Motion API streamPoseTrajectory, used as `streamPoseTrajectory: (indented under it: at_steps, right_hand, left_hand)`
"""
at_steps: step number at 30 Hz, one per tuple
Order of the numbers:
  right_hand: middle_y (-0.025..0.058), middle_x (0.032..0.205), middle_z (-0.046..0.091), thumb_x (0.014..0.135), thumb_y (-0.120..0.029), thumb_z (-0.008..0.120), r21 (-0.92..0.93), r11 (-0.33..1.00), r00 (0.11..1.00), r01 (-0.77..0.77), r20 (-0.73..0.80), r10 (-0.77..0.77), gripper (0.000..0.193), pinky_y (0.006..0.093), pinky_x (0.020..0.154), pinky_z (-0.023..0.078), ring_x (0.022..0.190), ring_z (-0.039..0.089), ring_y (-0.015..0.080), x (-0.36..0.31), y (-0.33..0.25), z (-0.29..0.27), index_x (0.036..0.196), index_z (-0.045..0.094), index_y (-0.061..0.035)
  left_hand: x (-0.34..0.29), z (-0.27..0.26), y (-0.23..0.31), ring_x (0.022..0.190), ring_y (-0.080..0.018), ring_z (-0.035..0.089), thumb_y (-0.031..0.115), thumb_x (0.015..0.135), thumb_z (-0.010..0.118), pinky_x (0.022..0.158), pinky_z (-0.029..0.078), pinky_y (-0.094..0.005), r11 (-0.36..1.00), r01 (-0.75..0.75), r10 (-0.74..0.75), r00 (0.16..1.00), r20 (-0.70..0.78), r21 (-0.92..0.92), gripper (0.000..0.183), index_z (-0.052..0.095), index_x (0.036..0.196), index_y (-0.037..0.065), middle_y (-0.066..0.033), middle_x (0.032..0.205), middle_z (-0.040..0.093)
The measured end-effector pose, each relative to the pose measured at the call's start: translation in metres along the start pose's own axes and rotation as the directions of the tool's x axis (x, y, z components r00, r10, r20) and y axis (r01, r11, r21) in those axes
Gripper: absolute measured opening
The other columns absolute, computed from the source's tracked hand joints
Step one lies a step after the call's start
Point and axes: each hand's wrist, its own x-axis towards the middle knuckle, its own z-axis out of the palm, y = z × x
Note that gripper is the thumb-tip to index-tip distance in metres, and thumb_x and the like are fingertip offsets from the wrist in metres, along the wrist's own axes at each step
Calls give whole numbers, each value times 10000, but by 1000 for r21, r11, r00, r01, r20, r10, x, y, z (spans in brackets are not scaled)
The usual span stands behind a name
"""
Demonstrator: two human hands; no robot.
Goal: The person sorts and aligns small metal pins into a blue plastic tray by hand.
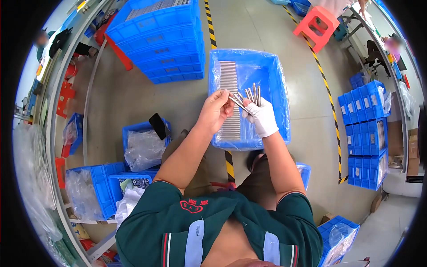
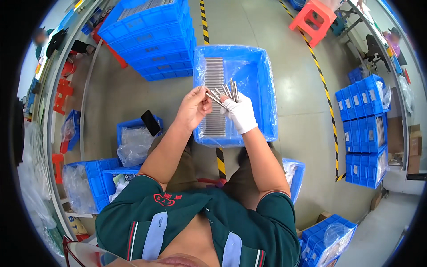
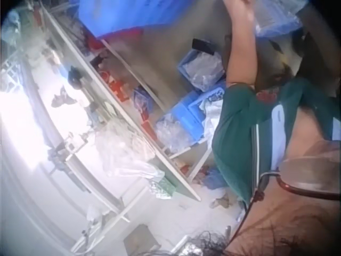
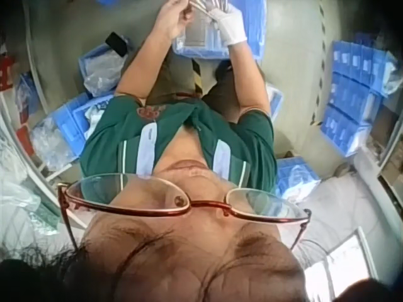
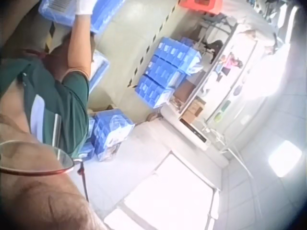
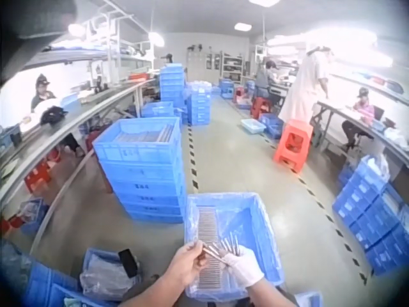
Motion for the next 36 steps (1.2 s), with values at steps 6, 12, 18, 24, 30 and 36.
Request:
streamPoseTrajectory:
  at_steps: [6, 12, 18, 24, 30, 36]
  right_hand:
    - [2, 628, 542, 817, -89, 597, -328, 902, 941, 282, -87, -326, 91, 199, 473, 369, 521, 451, 50, 2, 10, 3, 876, 589, -20]
    - [-20, 662, 548, 799, -77, 610, -429, 836, 916, 342, -46, -398, 97, 201, 501, 380, 557, 441, 38, 0, 8, 4, 876, 599, -19]
    - [-26, 651, 532, 798, -86, 614, -473, 819, 921, 326, -34, -387, 89, 201, 497, 377, 555, 433, 33, -1, 5, 2, 862, 600, -25]
    - [77, 677, 605, 780, -141, 634, -487, 842, 948, 231, -83, -307, 145, 260, 566, 434, 584, 506, 96, 0, 8, 3, 848, 599, -19]
    - [88, 671, 600, 782, -147, 632, -534, 776, 907, 335, -43, -420, 141, 269, 556, 435, 578, 516, 106, 5, 16, 4, 842, 598, -24]
    - [94, 683, 606, 777, -141, 631, -389, 901, 975, 191, -34, -222, 156, 266, 571, 434, 588, 516, 105, 1, 4, 4, 874, 600, -23]
  left_hand:
    - [1, -5, -3, 549, -104, 431, 177, 891, 493, 523, 374, -254, 996, 26, -26, 1000, -2, -84, 147, 525, 815, 55, -36, 681, 517]
    - [0, -8, -1, 545, -102, 447, 161, 877, 522, 527, 394, -264, 998, 38, -39, 999, -3, -55, 133, 542, 801, 53, -34, 670, 534]
    - [-3, -6, 6, 557, -86, 485, 136, 842, 580, 523, 413, -222, 951, -79, 98, 994, -48, 300, 106, 587, 841, 31, -36, 684, 565]
    - [-2, -12, 6, 561, -77, 483, 164, 825, 609, 520, 405, -207, 965, 20, 5, 996, -92, 262, 122, 602, 821, 42, -21, 682, 569]
    - [-4, -15, 0, 590, -78, 457, 175, 820, 611, 545, 385, -219, 980, 68, -45, 991, -127, 185, 135, 604, 824, 40, -3, 666, 541]
    - [0, -13, 13, 577, -36, 427, 136, 804, 628, 542, 344, -172, 901, -149, 233, 958, -165, 408, 110, 614, 770, 33, 24, 654, 540]
